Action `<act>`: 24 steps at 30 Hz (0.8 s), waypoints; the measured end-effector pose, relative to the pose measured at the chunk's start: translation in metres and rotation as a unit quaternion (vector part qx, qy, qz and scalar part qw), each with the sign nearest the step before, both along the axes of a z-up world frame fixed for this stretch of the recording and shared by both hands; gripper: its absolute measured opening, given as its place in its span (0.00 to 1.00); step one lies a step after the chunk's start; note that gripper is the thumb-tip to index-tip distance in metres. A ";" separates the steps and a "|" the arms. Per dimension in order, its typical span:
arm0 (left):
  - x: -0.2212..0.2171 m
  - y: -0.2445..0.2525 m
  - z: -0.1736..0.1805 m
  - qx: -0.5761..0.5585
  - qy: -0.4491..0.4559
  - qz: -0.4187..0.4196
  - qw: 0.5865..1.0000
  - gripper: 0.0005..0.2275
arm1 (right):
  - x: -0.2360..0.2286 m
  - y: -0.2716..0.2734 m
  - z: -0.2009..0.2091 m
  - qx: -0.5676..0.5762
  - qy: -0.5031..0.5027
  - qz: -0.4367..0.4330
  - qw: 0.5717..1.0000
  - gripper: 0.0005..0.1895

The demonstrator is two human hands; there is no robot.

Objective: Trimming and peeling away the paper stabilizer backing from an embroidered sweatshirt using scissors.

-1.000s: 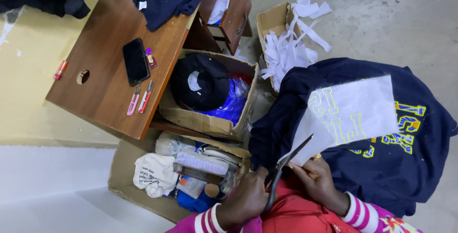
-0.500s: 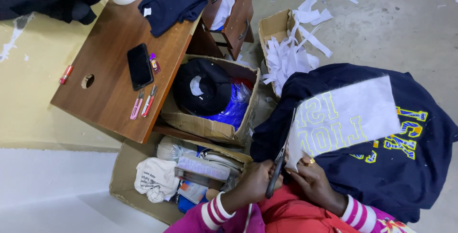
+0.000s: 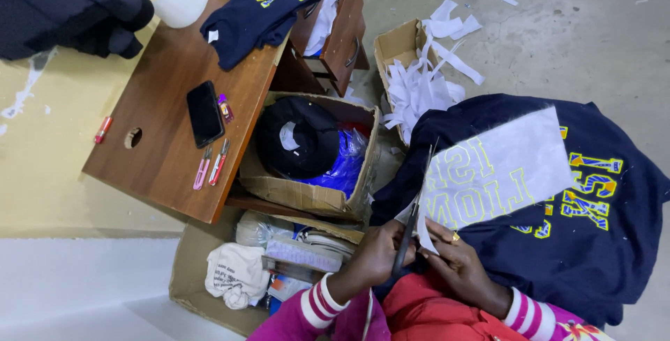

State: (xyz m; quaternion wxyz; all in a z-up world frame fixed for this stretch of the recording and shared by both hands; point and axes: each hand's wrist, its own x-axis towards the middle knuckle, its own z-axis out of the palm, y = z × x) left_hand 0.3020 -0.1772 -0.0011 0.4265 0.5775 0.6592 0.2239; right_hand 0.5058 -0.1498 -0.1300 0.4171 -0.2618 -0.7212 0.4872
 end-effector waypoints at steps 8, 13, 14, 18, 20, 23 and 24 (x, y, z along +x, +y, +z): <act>0.012 -0.008 0.008 0.097 0.073 0.016 0.992 0.23 | 0.004 0.001 0.013 -0.087 0.045 0.026 0.995 0.14; 0.010 -0.008 0.023 0.071 0.077 -0.013 0.994 0.18 | 0.007 0.000 0.010 -0.066 -0.003 0.009 0.998 0.18; 0.009 -0.008 0.018 0.102 0.071 -0.013 0.992 0.19 | 0.007 -0.001 0.007 -0.115 0.004 0.002 0.993 0.17; 0.003 -0.008 -0.004 0.150 0.045 -0.007 0.988 0.08 | 0.010 0.000 0.003 -0.041 -0.056 -0.020 0.997 0.14; -0.006 -0.004 -0.004 0.155 0.062 0.003 0.986 0.09 | 0.009 0.002 0.008 -0.033 -0.048 -0.012 0.998 0.13; -0.019 0.004 -0.006 0.167 0.063 0.060 0.982 0.08 | 0.018 0.002 0.018 -0.038 -0.025 -0.039 0.998 0.12; -0.023 0.012 -0.006 0.177 0.049 0.110 0.977 0.07 | 0.023 0.004 0.021 -0.048 -0.009 -0.070 0.996 0.19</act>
